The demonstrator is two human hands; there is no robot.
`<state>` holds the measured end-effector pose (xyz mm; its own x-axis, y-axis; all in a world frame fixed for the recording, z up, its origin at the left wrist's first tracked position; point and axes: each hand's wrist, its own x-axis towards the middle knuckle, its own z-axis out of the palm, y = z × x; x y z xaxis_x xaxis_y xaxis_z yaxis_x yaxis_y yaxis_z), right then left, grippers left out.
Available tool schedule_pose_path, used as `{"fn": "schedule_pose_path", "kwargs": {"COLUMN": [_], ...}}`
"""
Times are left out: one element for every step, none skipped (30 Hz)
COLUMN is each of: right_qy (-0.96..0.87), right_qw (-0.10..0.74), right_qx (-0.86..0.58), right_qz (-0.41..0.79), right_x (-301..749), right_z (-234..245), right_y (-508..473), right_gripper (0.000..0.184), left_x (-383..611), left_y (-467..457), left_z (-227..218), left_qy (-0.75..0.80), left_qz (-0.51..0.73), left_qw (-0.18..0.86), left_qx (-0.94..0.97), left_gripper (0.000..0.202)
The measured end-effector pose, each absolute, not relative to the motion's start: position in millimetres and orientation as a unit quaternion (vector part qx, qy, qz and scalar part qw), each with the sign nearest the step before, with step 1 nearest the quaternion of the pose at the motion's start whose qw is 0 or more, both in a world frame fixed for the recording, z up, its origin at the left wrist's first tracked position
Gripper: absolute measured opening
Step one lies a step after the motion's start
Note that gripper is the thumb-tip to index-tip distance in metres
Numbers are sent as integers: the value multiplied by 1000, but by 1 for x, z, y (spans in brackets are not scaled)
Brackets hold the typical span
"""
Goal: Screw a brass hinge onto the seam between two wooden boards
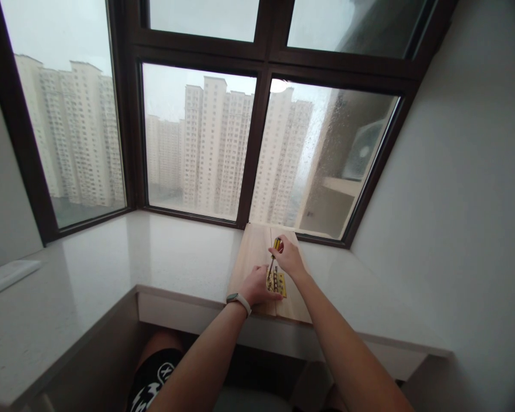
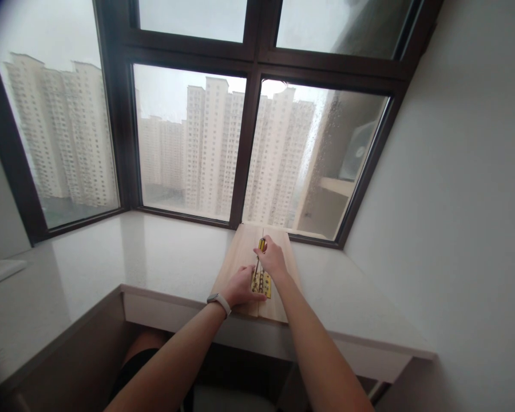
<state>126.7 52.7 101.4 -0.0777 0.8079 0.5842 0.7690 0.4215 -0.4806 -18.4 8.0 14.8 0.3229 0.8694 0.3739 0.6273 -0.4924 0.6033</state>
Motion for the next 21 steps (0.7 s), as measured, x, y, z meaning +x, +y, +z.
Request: {"fn": "schedule_pose_path", "kwargs": {"right_qy": [-728,-723,-719,-716,-716,-718,-721,-724,-725,-726,-727,-728,-729,-732,-737,-744,-752,-759,-766,-772,-776], "right_qw": [420,424,428,431,433,434,434,435,435,435,436,436,436,434,431,425,418,410,401,391,379], "right_qx": [-542,-545,-548,-549,-547,-544,-540,-536,-533,-532,-531,-530,-528,-524,-519,-513,-507,-502,-500,-499,-503], "right_qz": [15,6,-2,-8,-10,-9,-6,-3,1,5,10,15,21,27,36,44,51,55,55,50,40], "right_x": [127,126,126,126,125,125,125,126,126,126,127,128,129,130,131,132,134,135,136,137,138], "right_z": [101,100,99,98,97,97,97,97,98,98,99,99,100,100,101,102,103,104,105,107,109], "right_y": [52,51,50,50,49,48,48,48,48,49,50,50,51,52,52,53,53,54,54,54,54], "right_gripper": [27,28,29,28,28,27,26,25,24,23,23,23,23,23,23,23,24,23,23,22,21], "left_x": [-18,-19,-19,-19,-19,-19,-19,-19,-19,-19,-19,-18,-18,-18,-18,-18,-19,-19,-19,-19,-19], "left_y": [8,8,8,8,8,8,8,8,8,8,9,9,9,10,10,10,10,11,11,11,12], "left_z": [15,15,15,15,15,15,15,15,15,15,14,14,13,13,12,12,11,10,10,9,9], "left_qy": [473,474,474,473,470,468,466,466,469,473,476,478,478,476,472,467,463,460,459,458,457], "left_qz": [339,338,339,340,343,344,345,344,344,343,343,344,345,347,349,350,351,354,357,359,361], "left_qw": [179,179,179,177,176,174,173,172,172,173,173,173,172,171,170,170,169,168,167,168,169], "left_qx": [793,793,793,793,794,795,796,797,795,793,791,789,789,790,792,794,796,797,796,796,795], "left_gripper": [91,92,92,91,90,88,87,85,85,85,85,85,85,86,86,86,86,88,90,93,95]}}
